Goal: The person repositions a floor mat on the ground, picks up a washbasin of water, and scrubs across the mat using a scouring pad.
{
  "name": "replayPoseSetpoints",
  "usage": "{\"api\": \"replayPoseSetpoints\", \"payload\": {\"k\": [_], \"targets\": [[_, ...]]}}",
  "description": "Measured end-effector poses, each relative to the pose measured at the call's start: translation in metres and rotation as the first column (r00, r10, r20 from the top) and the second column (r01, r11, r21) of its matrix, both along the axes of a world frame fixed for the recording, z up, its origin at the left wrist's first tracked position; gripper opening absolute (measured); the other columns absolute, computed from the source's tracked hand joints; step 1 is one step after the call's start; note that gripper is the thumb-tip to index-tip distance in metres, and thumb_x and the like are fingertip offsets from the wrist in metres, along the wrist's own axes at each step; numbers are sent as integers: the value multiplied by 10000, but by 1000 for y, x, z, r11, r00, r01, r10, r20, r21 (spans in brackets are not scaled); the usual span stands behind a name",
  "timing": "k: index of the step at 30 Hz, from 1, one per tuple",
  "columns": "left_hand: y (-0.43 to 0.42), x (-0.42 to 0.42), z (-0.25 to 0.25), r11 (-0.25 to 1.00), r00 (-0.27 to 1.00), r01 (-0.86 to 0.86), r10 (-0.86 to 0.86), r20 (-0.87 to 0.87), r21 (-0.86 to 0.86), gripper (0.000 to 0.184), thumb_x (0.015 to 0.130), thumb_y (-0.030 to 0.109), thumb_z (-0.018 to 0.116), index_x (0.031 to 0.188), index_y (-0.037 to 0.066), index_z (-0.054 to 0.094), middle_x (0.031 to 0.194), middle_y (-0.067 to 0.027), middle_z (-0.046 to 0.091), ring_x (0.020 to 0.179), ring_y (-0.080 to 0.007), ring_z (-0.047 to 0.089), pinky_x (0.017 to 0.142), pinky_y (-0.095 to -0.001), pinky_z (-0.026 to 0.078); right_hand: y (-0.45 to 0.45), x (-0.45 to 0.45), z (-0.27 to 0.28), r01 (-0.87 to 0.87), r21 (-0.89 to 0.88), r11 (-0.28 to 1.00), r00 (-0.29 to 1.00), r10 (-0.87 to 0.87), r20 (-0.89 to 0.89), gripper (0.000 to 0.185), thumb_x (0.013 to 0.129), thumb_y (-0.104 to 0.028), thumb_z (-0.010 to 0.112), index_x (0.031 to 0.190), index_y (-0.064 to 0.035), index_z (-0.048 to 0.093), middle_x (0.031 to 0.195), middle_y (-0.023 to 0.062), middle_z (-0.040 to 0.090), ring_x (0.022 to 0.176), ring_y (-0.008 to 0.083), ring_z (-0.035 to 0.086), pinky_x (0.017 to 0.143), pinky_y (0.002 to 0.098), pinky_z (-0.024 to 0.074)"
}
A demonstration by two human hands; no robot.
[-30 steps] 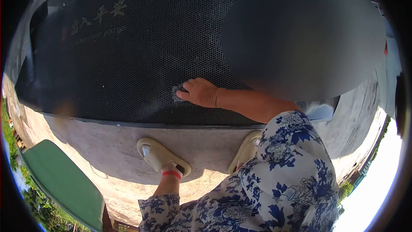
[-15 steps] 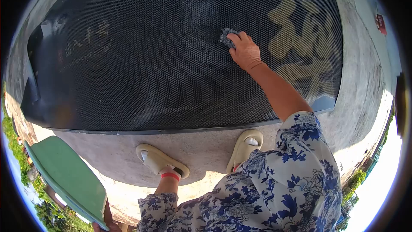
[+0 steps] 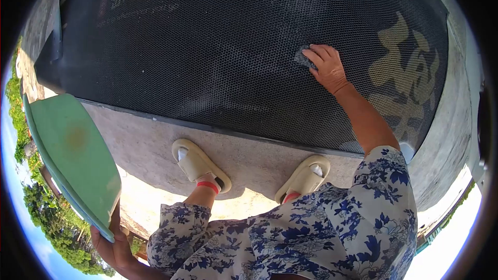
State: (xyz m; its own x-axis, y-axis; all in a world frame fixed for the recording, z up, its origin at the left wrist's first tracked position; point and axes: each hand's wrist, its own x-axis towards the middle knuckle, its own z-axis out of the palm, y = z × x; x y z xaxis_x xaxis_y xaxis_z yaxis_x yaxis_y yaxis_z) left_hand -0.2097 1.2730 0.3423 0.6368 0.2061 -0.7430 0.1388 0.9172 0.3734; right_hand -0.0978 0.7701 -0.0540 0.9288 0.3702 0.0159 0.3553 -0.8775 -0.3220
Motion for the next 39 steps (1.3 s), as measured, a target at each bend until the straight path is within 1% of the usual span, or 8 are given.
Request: {"api": "replayPoseSetpoints", "payload": {"k": [7, 11, 18, 22, 27, 30, 35, 39], "targets": [[27, 44, -21, 996, 993, 91, -89, -75, 22, 619, 976, 121, 364, 1518, 108, 65, 1578, -155, -40, 1462, -255, 22, 878, -492, 542, 3, 96, -22, 693, -21, 721, 702, -668, 246, 493, 852, -233, 658, 1299, -124, 481, 1084, 139, 591, 1030, 295, 543, 971, 431, 417], [60, 18, -32, 868, 947, 293, -204, -249, 401, 447, 968, 10, 297, 1388, -128, 235, 1498, -298, 163, 1420, -335, 147, 1175, -434, 228, 90, 64, -22, 562, 108, 820, 809, -572, 134, 482, 821, -193, 684, 1258, -113, 499, 1032, 129, 595, 991, 274, 547, 946, 421, 433], [22, 5, -66, 870, 738, 223, 144, -659, 440, 526, 845, 29, 507, 1354, -13, 384, 1308, -184, 508, 1140, -298, 557, 922, -416, 510, 243, -81, 6, -34, 188, 982, 979, 70, -190, 607, 660, -76, 775, 1203, -168, 519, 1105, 92, 552, 989, 273, 543, 876, 406, 487], [2, -20, -84, 870, 683, 304, 85, -725, 389, 510, 826, -4, 495, 1325, -52, 398, 1258, -176, 529, 1164, -301, 547, 973, -461, 478, 145, -126, 18, 350, -44, 936, 884, -345, -315, 573, 714, -101, 741, 1220, -163, 479, 1104, 109, 542, 1005, 313, 548, 888, 433, 470], [-17, -39, -92, 900, 652, 322, 16, -758, 295, 522, 826, 4, 499, 1335, -47, 395, 1274, -177, 520, 1177, -288, 540, 991, -442, 463, 65, -178, 26, 852, -309, 423, 402, -906, -131, 524, 770, -137, 677, 1234, -79, 442, 1138, 188, 530, 1072, 389, 530, 885, 502, 440], [-27, -44, -94, 894, 604, 349, 15, -797, 281, 522, 825, 12, 507, 1334, -36, 401, 1261, -169, 525, 1166, -285, 546, 981, -428, 469, 126, -155, -1, 994, -45, -101, -105, -990, -92, 440, 787, -132, 641, 1164, -21, 443, 1138, 225, 521, 1056, 399, 539, 886, 472, 442], [1, -96, -118, 863, 791, 342, -50, -610, 373, 557, 758, 42, 561, 1302, 1, 449, 1216, -132, 542, 1125, -281, 550, 924, -453, 499, 315, -83, 55, 848, -106, 520, 228, -537, -812, 546, 747, -148, 663, 1247, -107, 450, 1172, 227, 548, 1153, 401, 519, 983, 447, 412], [24, -103, -103, 861, 781, 303, 21, -624, 409, 613, 688, 62, 562, 1291, 28, 457, 1170, -95, 528, 1113, -261, 532, 901, -424, 499, 303, -52, 124, 978, 8, 209, 124, -551, -825, 547, 741, -131, 656, 1246, -84, 451, 1065, 199, 603, 1018, 343, 610, 904, 403, 470]]}}
